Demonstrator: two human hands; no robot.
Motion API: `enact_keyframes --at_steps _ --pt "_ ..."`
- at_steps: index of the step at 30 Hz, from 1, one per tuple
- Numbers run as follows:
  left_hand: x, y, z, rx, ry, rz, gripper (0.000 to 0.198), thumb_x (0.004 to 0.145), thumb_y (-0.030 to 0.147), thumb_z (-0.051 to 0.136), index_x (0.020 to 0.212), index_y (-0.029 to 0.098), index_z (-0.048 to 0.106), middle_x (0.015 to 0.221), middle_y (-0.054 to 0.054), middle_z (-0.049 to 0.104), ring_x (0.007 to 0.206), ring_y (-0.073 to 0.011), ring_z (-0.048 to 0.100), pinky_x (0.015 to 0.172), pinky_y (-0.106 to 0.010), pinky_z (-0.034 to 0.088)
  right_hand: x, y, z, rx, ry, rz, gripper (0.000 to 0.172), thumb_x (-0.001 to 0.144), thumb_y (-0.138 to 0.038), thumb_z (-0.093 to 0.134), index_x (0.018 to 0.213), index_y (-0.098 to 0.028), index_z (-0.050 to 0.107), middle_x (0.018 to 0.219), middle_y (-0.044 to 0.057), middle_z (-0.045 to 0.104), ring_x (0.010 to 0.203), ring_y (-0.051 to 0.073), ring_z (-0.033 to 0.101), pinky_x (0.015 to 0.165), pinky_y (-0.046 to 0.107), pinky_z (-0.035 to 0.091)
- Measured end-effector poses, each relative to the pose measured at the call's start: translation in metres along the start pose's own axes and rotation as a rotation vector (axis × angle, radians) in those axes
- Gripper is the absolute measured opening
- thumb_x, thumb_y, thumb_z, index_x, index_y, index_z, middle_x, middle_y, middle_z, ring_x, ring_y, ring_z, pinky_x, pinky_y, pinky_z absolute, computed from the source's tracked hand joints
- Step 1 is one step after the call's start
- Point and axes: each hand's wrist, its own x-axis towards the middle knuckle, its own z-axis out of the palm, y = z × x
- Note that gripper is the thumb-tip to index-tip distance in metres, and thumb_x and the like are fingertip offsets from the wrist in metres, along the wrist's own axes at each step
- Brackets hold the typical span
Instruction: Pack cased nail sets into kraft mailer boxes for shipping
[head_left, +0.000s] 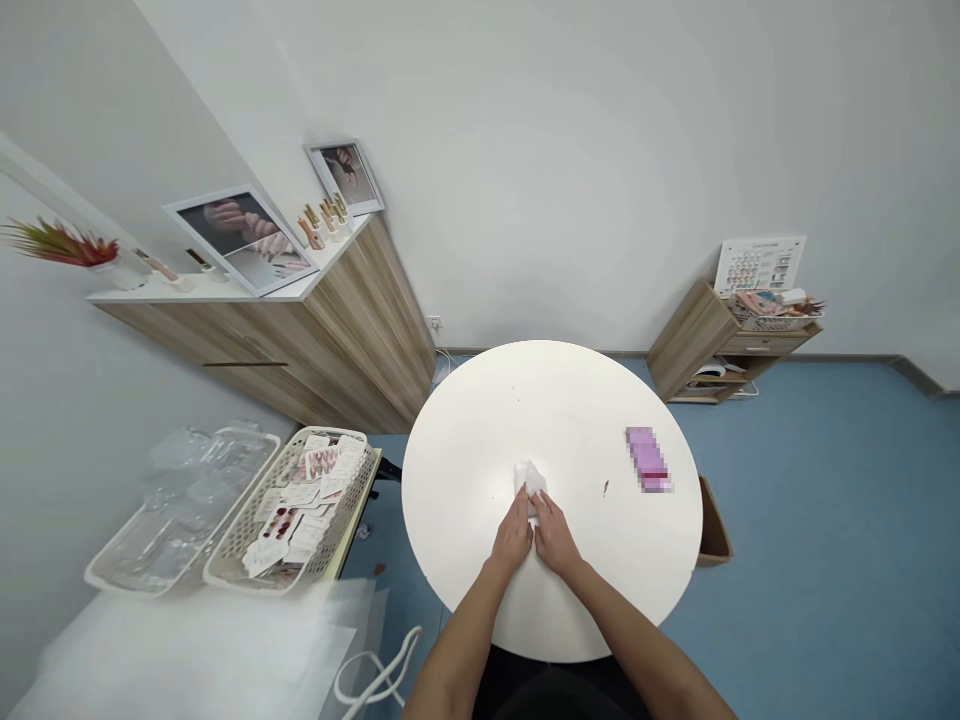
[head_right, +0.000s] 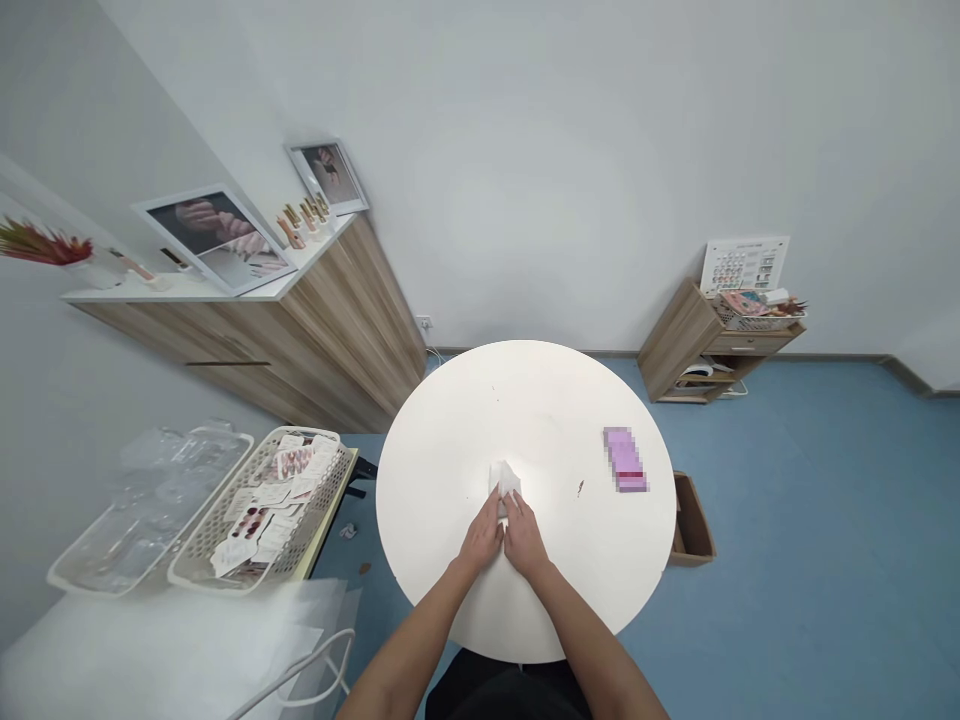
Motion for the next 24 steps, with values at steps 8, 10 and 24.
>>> enact_keyframes --at_steps 8,10,24 --pt "0.009 -0.005 0.000 0.095 0.017 0.090 0.070 0.083 0.002 0.029 0.151 0.016 0.014 0.152 -0.012 0.036 0.139 -0.0211 0.035 0.108 -0.044 0.041 0.009 0.021 -0.005 -0.242 -0.167 -0.244 0.064 0.084 -0.012 0.043 0.147 -0.014 0.032 0.148 0.014 0.042 0.138 0.028 0.033 0.114 0.051 0.019" --pt "0.015 -0.005 -0.002 0.127 0.012 0.089 0.064 0.086 0.004 0.030 0.148 0.016 0.024 0.152 -0.012 0.035 0.136 -0.0226 0.040 0.105 -0.043 0.043 0.012 0.025 -0.004 -0.264 -0.181 -0.276 0.061 0.084 -0.014 0.044 0.145 -0.014 0.036 0.146 0.014 0.044 0.136 0.029 0.036 0.114 0.048 0.023" --pt "0.038 -0.016 -0.024 -0.103 -0.030 0.102 0.053 0.071 0.006 0.053 0.123 0.018 0.051 0.122 -0.011 0.060 0.112 -0.0273 0.055 0.096 -0.048 0.047 0.036 0.028 -0.003 -0.326 -0.059 -0.363 0.054 0.080 -0.005 0.050 0.134 -0.014 0.044 0.124 0.013 0.057 0.105 0.026 0.053 0.088 0.039 0.047"
